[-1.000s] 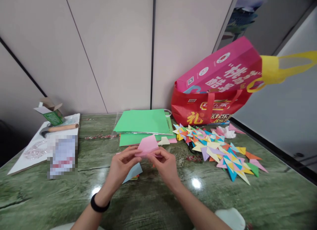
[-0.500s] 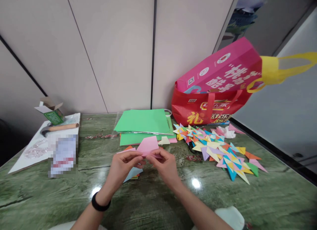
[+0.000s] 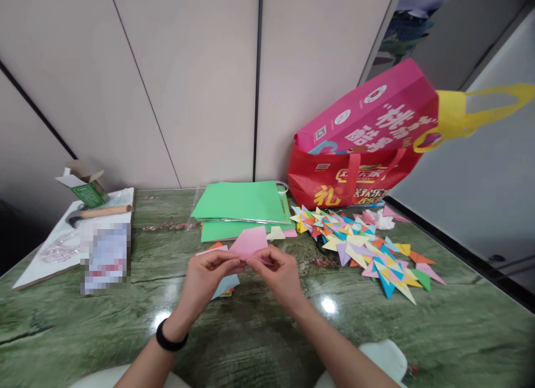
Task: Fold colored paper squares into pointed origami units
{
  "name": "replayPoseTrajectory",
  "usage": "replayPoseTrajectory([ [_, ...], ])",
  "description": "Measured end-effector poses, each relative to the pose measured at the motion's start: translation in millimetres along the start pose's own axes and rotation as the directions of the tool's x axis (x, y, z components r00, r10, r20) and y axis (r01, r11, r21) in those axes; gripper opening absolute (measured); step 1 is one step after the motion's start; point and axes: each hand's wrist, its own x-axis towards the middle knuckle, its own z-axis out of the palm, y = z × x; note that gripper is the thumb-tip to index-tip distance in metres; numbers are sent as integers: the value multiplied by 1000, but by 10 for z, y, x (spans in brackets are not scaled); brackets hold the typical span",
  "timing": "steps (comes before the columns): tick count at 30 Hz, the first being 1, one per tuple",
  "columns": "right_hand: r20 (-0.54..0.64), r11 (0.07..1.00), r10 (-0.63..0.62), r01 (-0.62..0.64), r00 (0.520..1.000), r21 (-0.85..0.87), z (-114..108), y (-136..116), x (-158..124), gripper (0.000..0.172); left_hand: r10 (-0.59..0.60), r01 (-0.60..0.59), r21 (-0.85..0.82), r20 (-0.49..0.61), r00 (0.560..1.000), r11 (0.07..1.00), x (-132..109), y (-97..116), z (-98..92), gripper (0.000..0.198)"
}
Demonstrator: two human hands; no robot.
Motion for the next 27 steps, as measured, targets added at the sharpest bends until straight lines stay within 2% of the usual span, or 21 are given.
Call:
replayPoseTrajectory([
  [8, 32, 999, 32, -32, 999, 7, -34, -2, 0, 18, -4, 4, -45, -6, 1000, 999, -4, -19, 32, 15],
  [15, 37, 1000, 14, -13, 999, -24, -37, 30, -2, 16, -77, 78, -114, 6, 997, 990, 4, -57, 21, 20],
  [21, 44, 998, -2, 6, 999, -70, -47, 49, -4, 19, -84, 84, -32, 17, 996, 996, 5, -53, 26, 18],
  [27, 50, 997, 11, -7, 999, -72, -49, 45, -3, 19, -20, 21, 51, -10, 1000, 998, 19, -70, 11, 13],
])
